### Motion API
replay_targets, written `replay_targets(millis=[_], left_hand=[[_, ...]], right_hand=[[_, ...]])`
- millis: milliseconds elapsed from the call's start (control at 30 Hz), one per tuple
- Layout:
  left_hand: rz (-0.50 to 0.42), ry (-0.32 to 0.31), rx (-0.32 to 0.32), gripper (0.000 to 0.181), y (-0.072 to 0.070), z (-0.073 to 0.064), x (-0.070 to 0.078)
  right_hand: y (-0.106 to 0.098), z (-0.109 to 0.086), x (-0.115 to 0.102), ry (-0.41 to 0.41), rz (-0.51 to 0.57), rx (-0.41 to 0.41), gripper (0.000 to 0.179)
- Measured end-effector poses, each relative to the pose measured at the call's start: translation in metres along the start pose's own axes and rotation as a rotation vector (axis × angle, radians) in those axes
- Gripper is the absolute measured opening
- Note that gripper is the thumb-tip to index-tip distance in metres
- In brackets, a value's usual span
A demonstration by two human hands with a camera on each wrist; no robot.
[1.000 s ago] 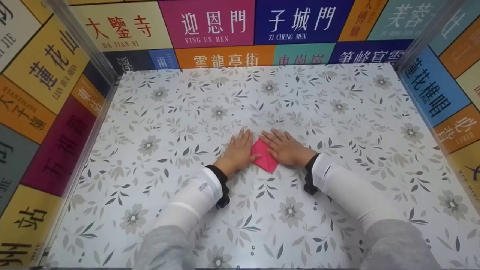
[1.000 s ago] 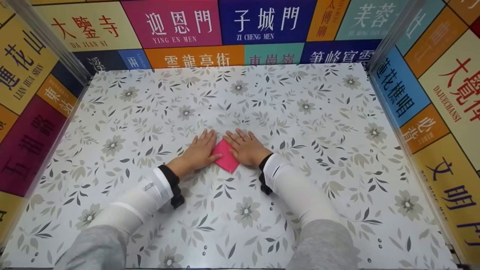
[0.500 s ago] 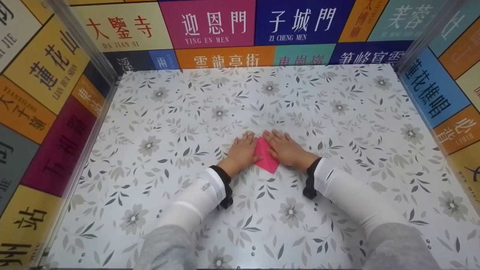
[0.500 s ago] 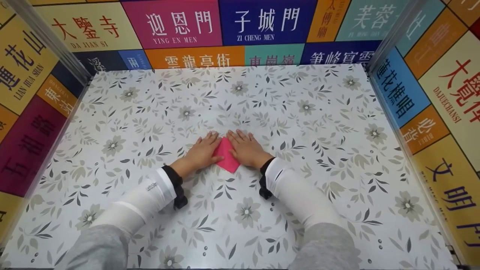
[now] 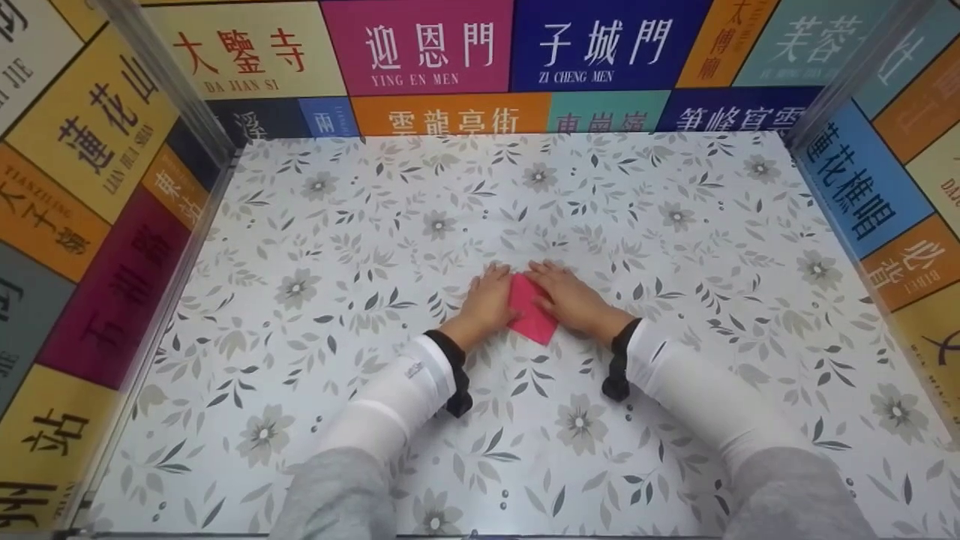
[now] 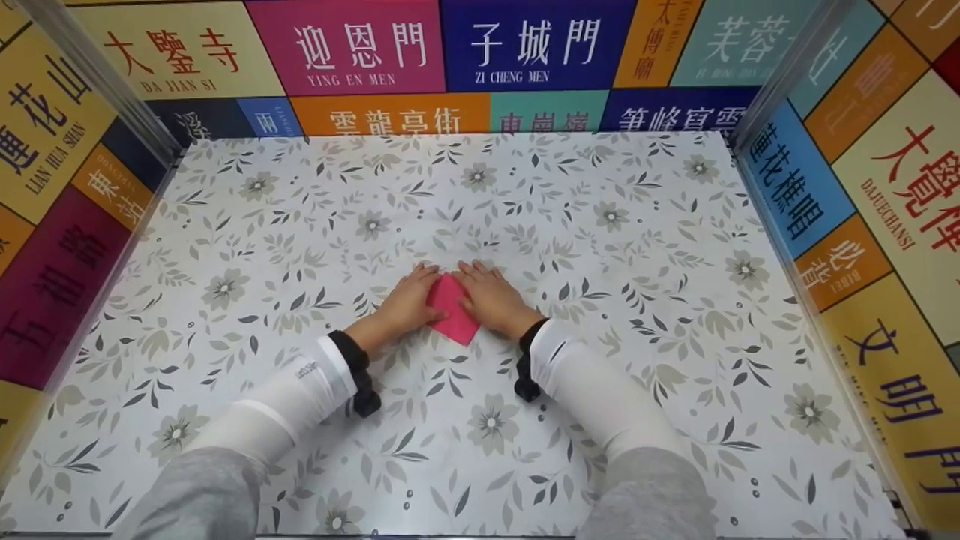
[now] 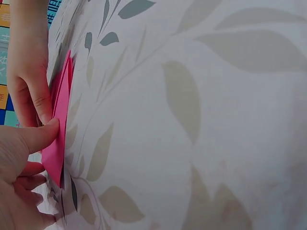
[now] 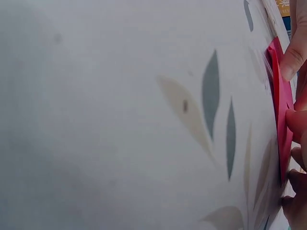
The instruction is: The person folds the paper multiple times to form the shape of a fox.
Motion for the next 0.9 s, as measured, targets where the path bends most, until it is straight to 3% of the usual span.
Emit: replay_targets(millis=[167, 300, 467, 700, 900], left_hand=[[0.005, 0.015, 0.095, 0.065, -0.005, 0.001, 0.001], [-0.038, 0.011, 0.110, 0.063, -0.008, 0.001, 0.003], [-0.120, -0.005, 0.117, 0.048, -0.015, 0.002, 0.001], [-0.155, -0.021, 0.143, 0.023, -0.032, 0.008, 0.001], [-0.172, -0.007, 0.159, 0.017, -0.055, 0.016, 0.007]], right_hand=[[-0.004, 0.001, 0.001, 0.056, 0.115, 0.010, 0.048], [-0.011, 0.002, -0.001, 0.064, 0.167, 0.046, 0.043], [-0.020, 0.003, -0.007, 0.048, 0.134, 0.077, 0.035], [-0.040, 0.006, -0.013, 0.055, 0.107, 0.152, 0.019], [-0.063, 0.011, -0.019, 0.052, 0.112, 0.207, 0.016]])
Point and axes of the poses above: each hand's wrist, its own z-axis towards the middle knuckle, its own y-axis out of the palm, x = y × z, the point moved 7 cm from there along z, towards the middle knuckle, and after that the axes turned 7 degrees about y, right-handed, at the moved point
